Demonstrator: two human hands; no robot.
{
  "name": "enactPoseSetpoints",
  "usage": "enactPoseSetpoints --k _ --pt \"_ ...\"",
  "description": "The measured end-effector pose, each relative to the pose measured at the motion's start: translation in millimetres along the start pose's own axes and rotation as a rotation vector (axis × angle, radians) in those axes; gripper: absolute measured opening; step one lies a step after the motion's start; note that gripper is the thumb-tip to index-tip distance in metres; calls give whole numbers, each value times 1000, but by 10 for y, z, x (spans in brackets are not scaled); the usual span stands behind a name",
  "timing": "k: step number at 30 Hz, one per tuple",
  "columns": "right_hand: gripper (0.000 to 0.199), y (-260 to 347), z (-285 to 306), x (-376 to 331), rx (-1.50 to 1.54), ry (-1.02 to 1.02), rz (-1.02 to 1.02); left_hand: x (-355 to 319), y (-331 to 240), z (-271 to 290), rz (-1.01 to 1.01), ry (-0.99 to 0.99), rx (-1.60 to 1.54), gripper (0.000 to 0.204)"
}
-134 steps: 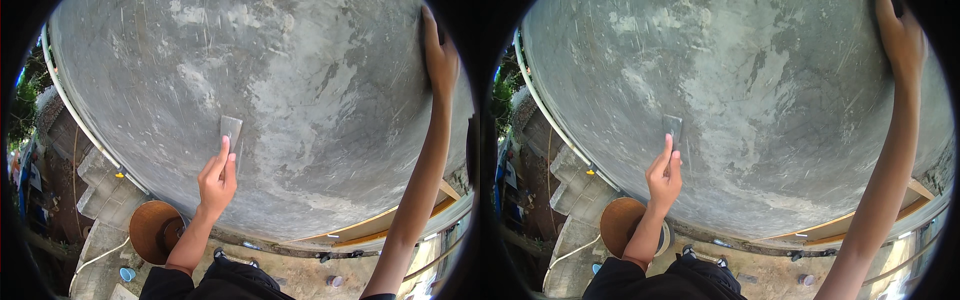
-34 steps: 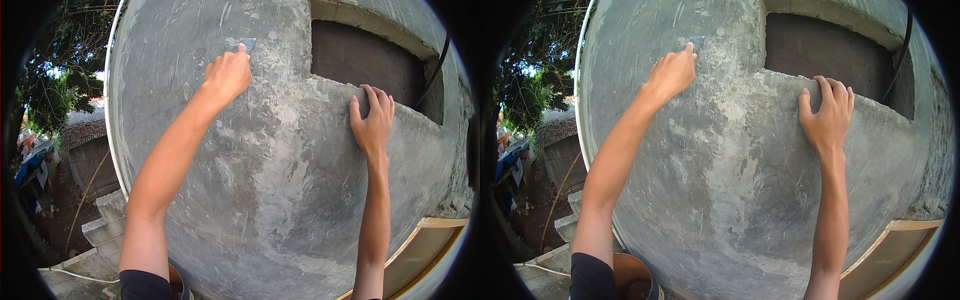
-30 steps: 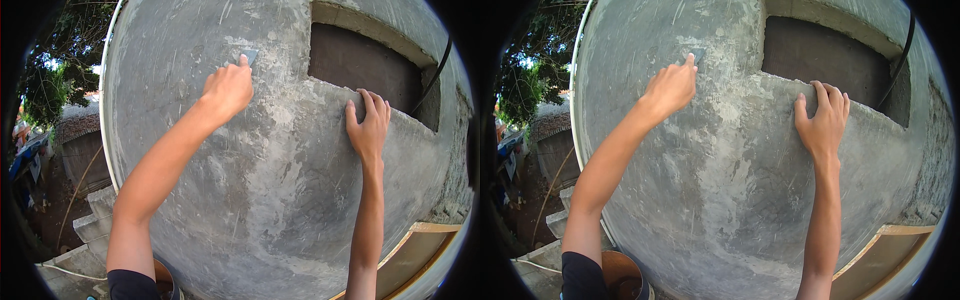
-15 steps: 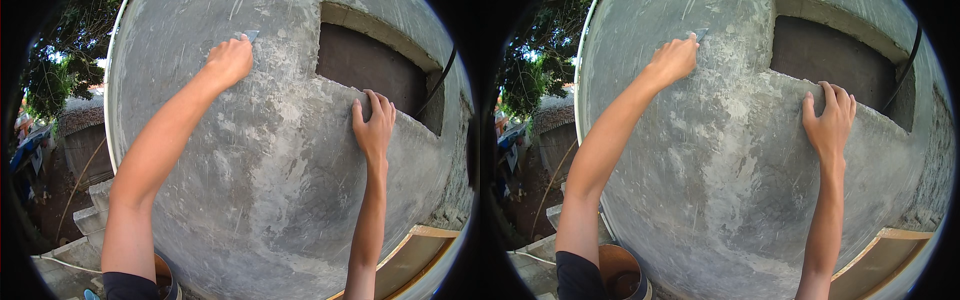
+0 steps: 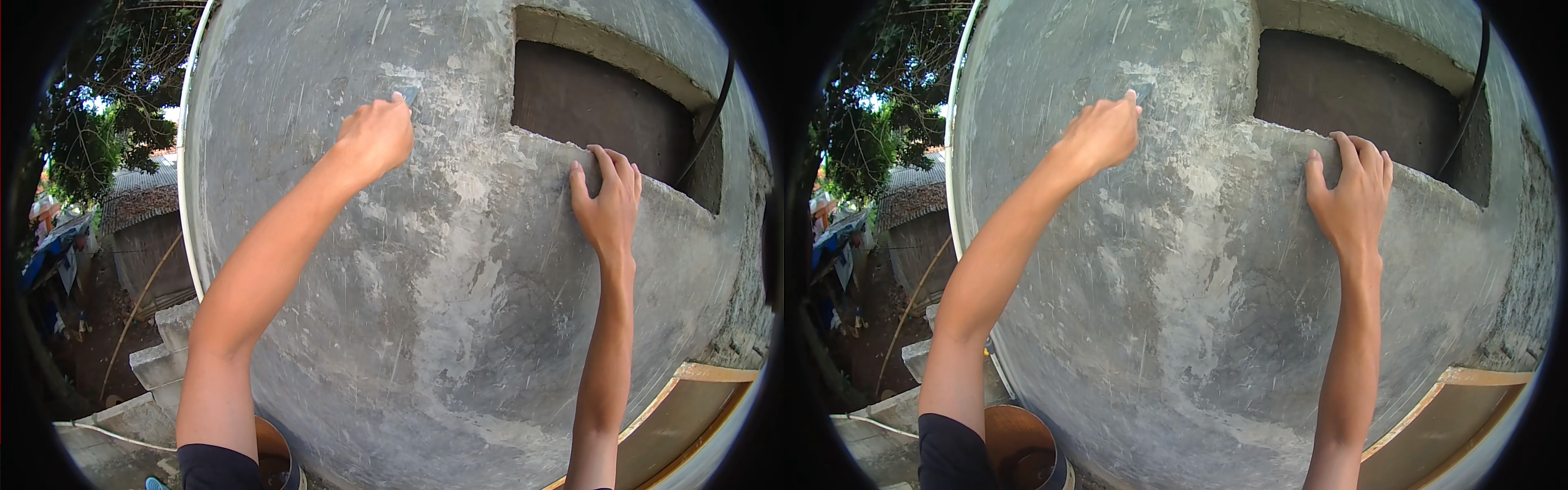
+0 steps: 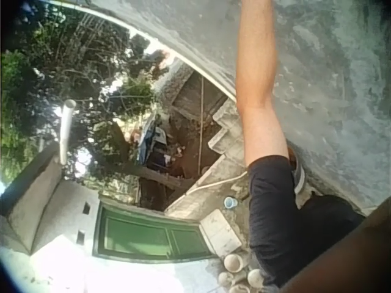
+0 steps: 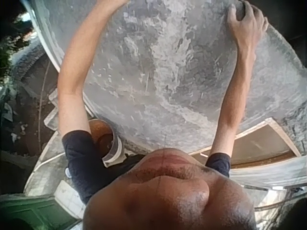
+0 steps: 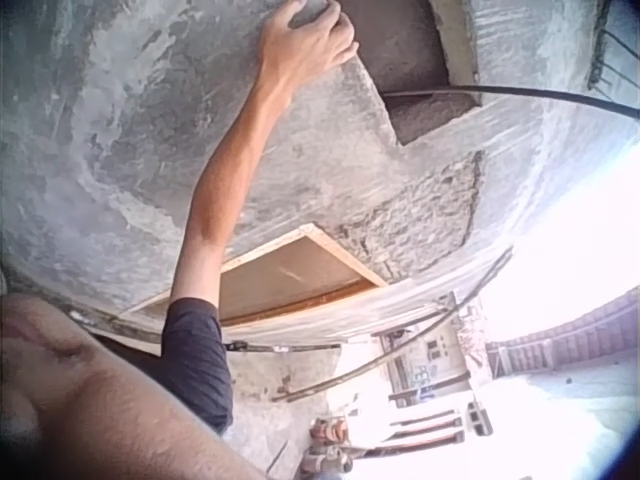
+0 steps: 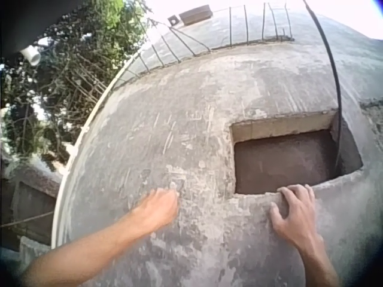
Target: Scraping material off a concrete wall using a putty knife.
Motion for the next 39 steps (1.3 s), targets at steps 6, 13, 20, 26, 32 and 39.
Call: enactPoseSetpoints --k 6,13,20,26,32,39 --pt "40 116 1 17 0 -19 23 149 274 85 24 -95 14 47" --pt "41 49 22 17 -2 1 23 -272 -90 -108 -2 21 -25 49" --pt "41 95 -18 7 -16 -62 -7 -77 -19 70 -3 -109 -61 48" --pt "41 58 -47 -12 12 -64 19 -386 -310 -100 -50 -27 -7 46" --pt "40 36 -5 26 2 -86 0 -406 -335 -33 -62 -102 -42 43" --pt "42 63 -39 -5 19 -75 11 -472 -374 5 -40 -87 -93 41"
Point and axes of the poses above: each hand's wrist, its own x-axis towards the middle knuckle, its own z-axis out of the back of the hand, y = z × x, the point moved 4 cm from there along x, towards the middle knuckle, and after that the axes turned 3 degrees about -z, right-handed, at the moved point
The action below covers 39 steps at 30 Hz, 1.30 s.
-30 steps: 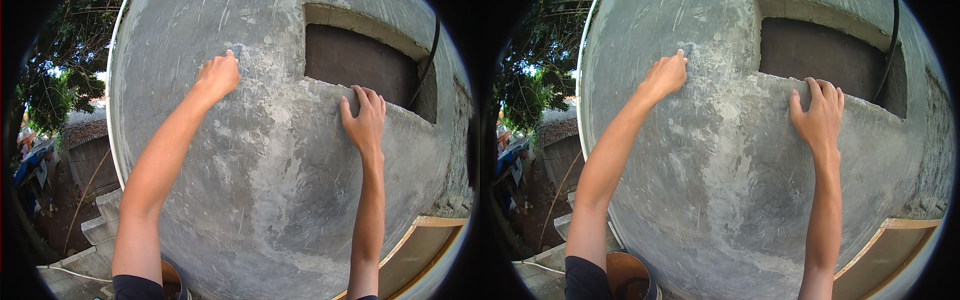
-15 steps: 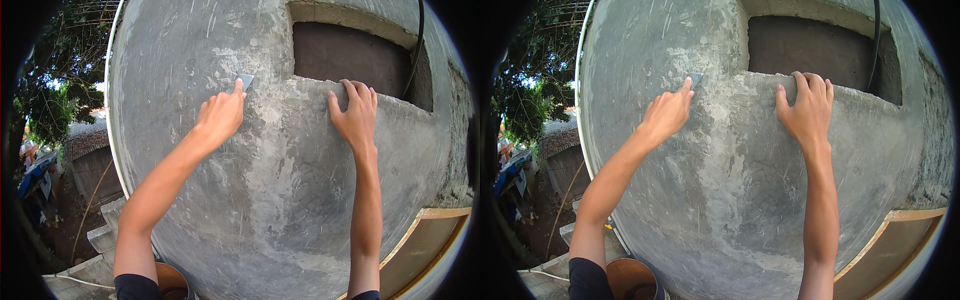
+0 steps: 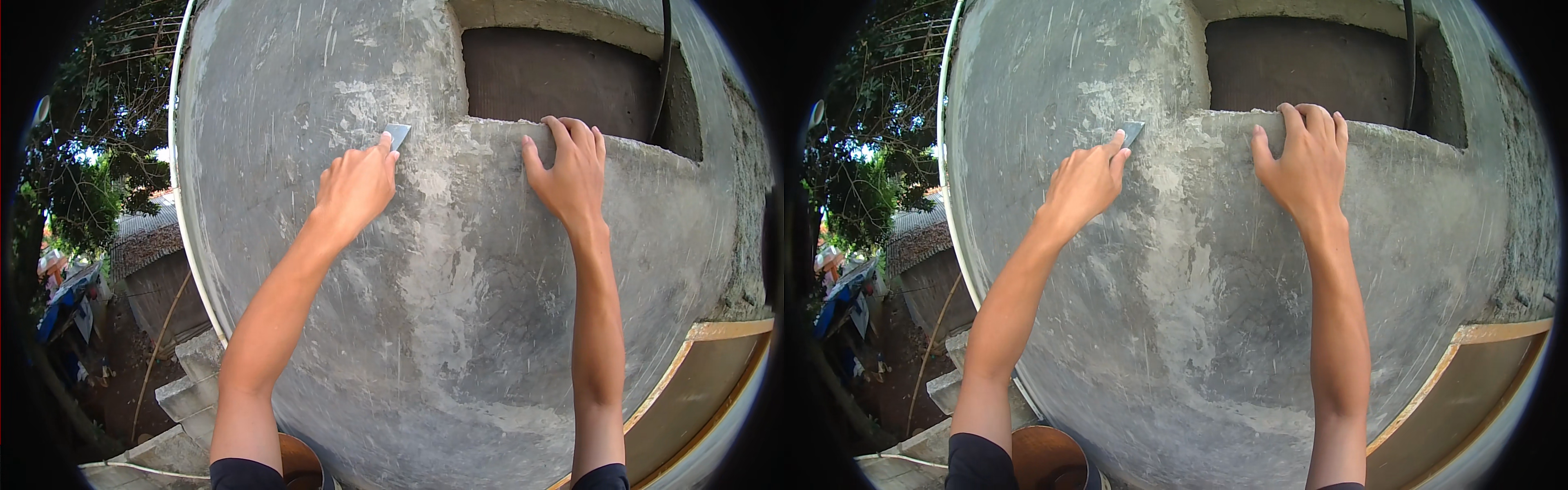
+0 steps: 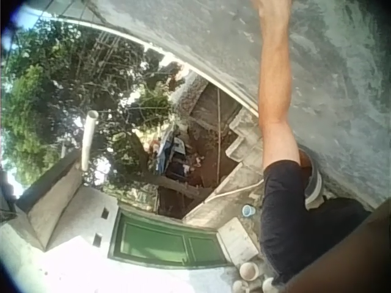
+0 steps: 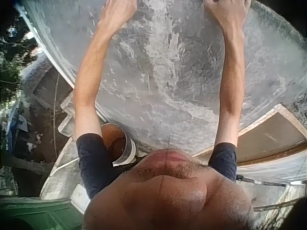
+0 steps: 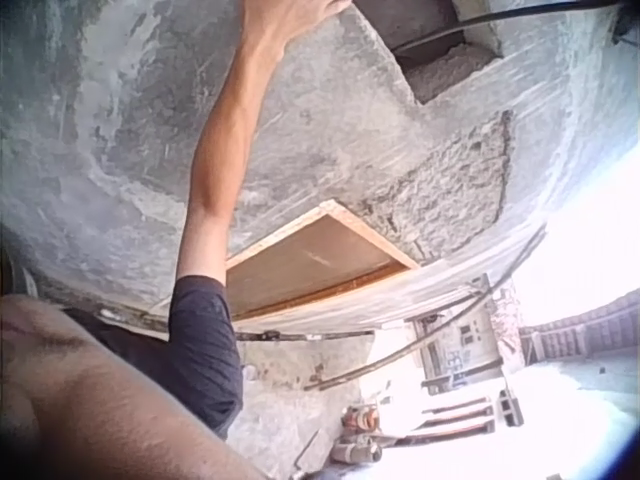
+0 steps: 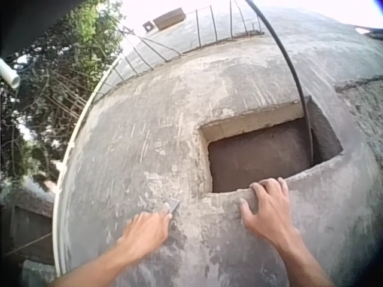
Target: Scraping material off a concrete wall using a putty knife.
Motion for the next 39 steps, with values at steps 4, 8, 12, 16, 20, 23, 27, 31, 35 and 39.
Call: enactPoseSetpoints --k 4,8,12,16,20,23,27,31,35,39 --pt "43 -31 37 11 6 15 -20 -81 -67 -114 55 -25 -1 41" --pt "43 -17 -5 -17 9 13 6 -61 -25 -203 55 -38 -40 41" --pt "43 -11 41 -2 -5 28 -17 -67 -104 -132 74 -49 -91 43" --pt "43 -43 24 -7 8 19 -3 -141 -103 -253 45 -71 -43 43" --pt "42 -12 4 -27 4 13 2 -62 -57 -210 77 -62 -76 43" --pt "42 -26 38 26 -2 16 -2 -162 -124 -282 98 -61 -73 43" --pt "42 -48 12 -8 3 1 11 -116 -85 -225 98 -44 -69 44" --pt "43 -23 -8 15 -6 -10 13 -67 -14 -239 51 -76 -102 44" --pt "42 -78 -4 -25 -11 -11 10 -80 -76 -235 53 -46 -79 44" --pt "42 35 -3 -1 16 -34 30 256 233 -98 114 -198 -85 45"
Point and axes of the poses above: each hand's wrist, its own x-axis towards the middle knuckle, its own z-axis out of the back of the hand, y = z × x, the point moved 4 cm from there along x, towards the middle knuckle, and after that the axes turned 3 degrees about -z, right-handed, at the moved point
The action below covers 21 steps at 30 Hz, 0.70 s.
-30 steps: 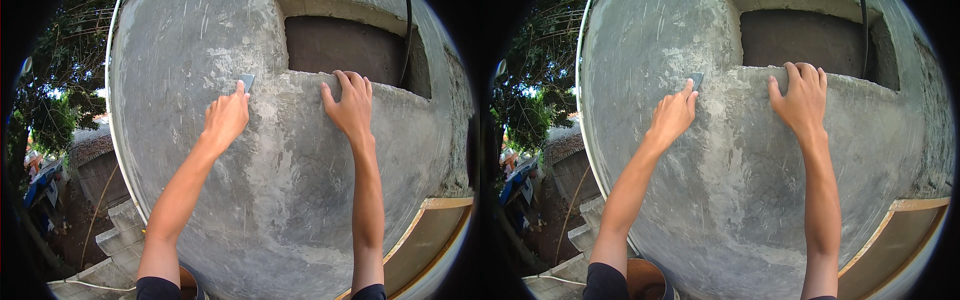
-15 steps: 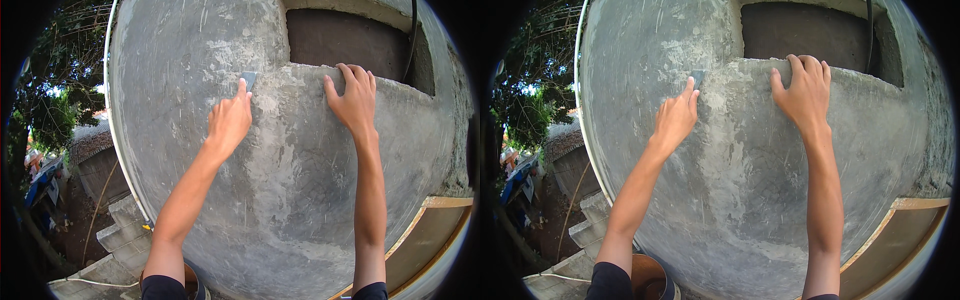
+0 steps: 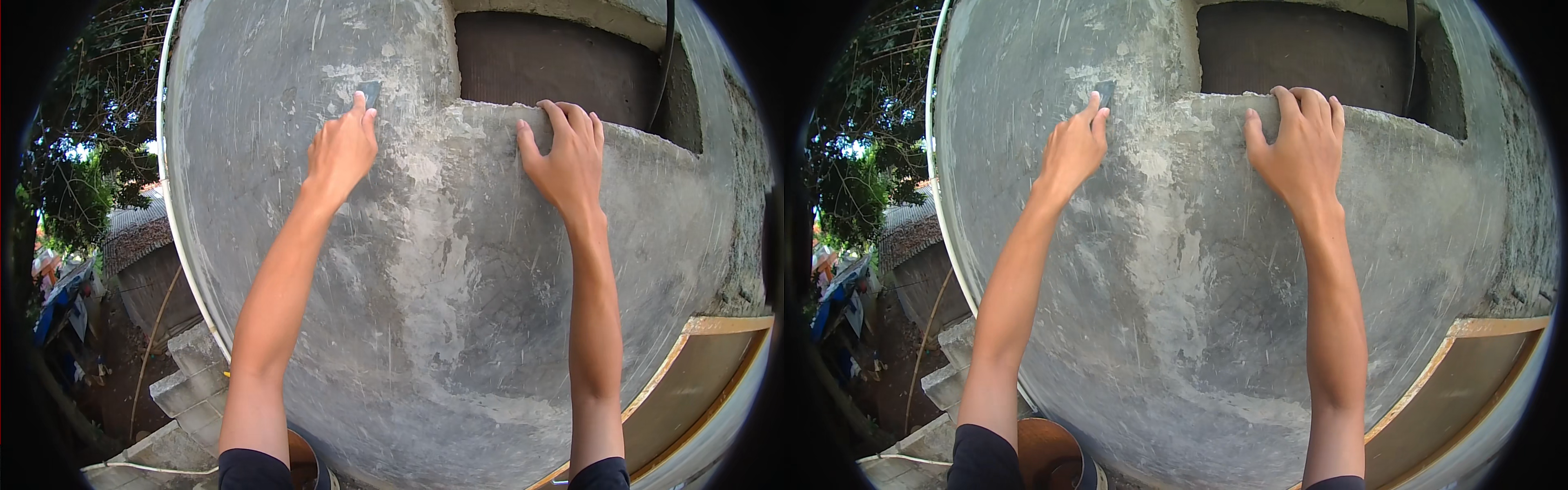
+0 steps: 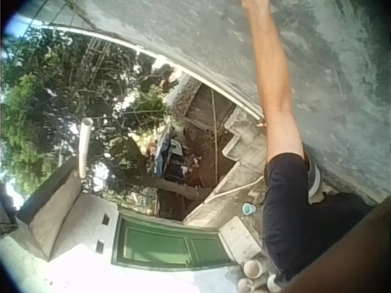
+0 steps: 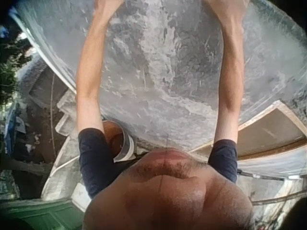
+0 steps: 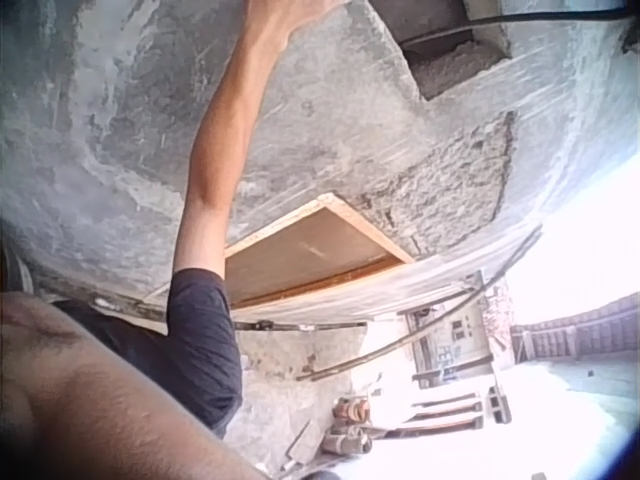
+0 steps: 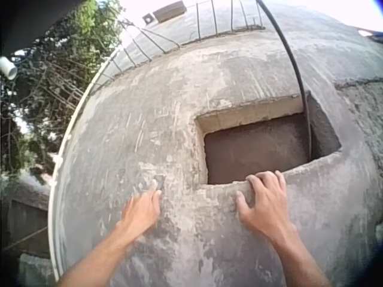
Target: Scraping material off a concrete wall using a putty knife.
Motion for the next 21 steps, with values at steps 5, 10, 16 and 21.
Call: enactPoseSetpoints --k 5,10,16,21 --pt "41 -100 10 -32 -18 5 4 -335 -300 -95 -72 139 39 45" --pt "41 -85 -34 -21 -30 -9 0 -321 -241 -65 -127 150 71 46" --pt "42 -71 -42 -29 -34 26 -13 -198 -61 -69 -112 89 80 43" --pt "42 -11 -17 5 -9 21 -17 172 -29 96 -131 90 113 46"
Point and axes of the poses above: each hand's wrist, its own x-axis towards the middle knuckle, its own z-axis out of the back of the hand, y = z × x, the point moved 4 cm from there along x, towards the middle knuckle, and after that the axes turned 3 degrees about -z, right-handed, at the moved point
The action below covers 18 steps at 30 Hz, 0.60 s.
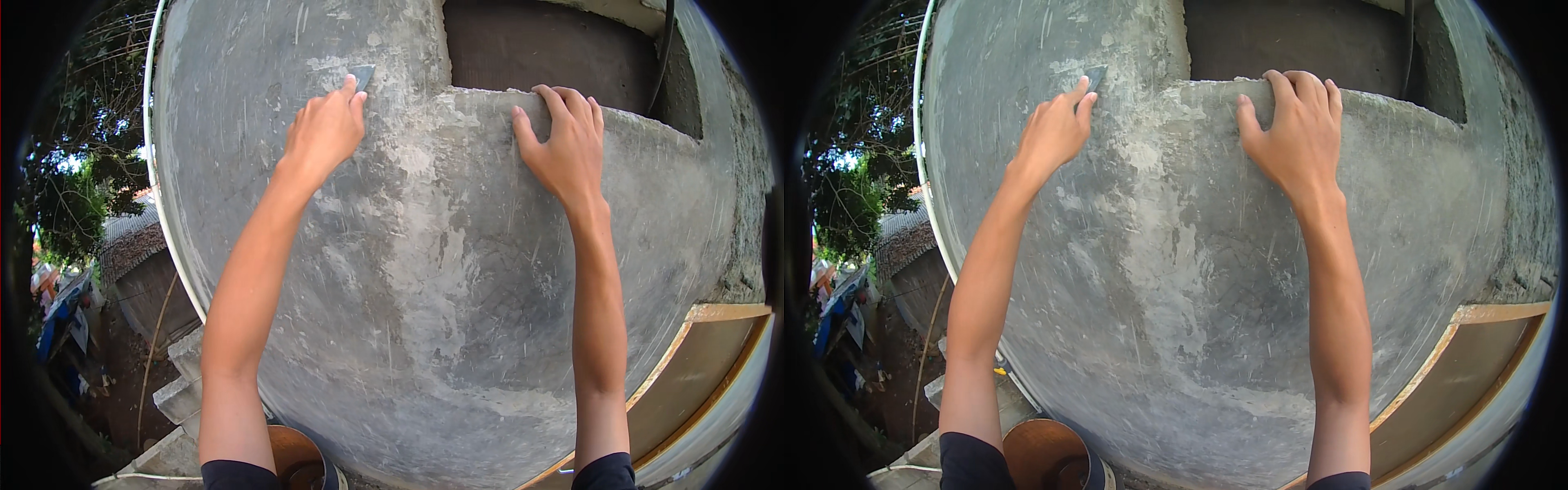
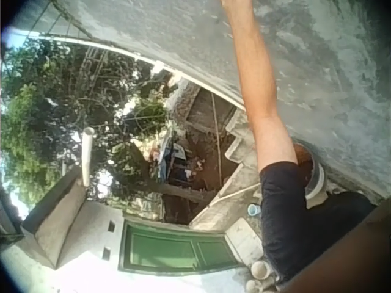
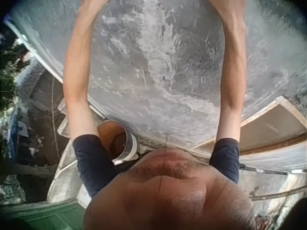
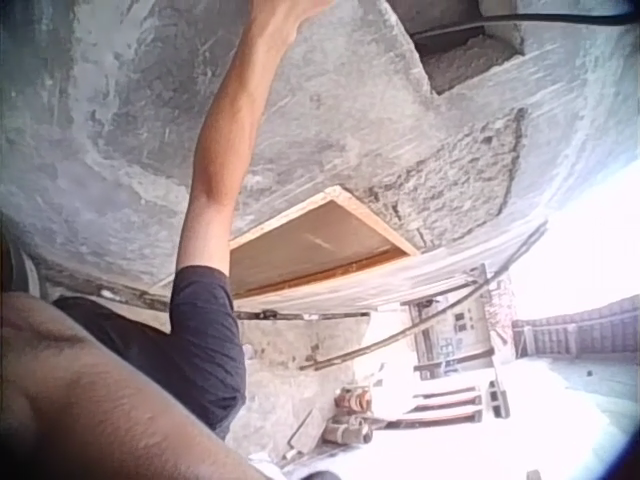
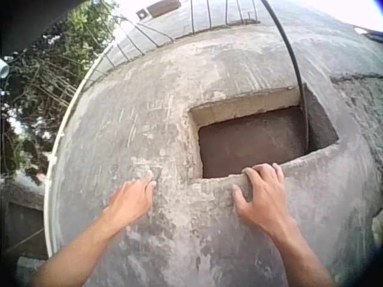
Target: Scraping material off a concrete wall using a putty knife.
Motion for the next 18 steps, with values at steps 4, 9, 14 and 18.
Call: enactPoseSetpoints --k 4,9,14,18 --pt "40 -144 77 -41 -4 -13 7 -242 -252 -197 -4 57 6 47" --pt "40 21 68 7 1 18 40 -60 -22 -73 75 -33 -44 44" --pt "40 -63 61 -38 -33 19 53 -286 -249 -197 66 4 -45 44" --pt "41 -70 35 -64 -49 -26 102 -252 -128 -230 24 42 -40 45"
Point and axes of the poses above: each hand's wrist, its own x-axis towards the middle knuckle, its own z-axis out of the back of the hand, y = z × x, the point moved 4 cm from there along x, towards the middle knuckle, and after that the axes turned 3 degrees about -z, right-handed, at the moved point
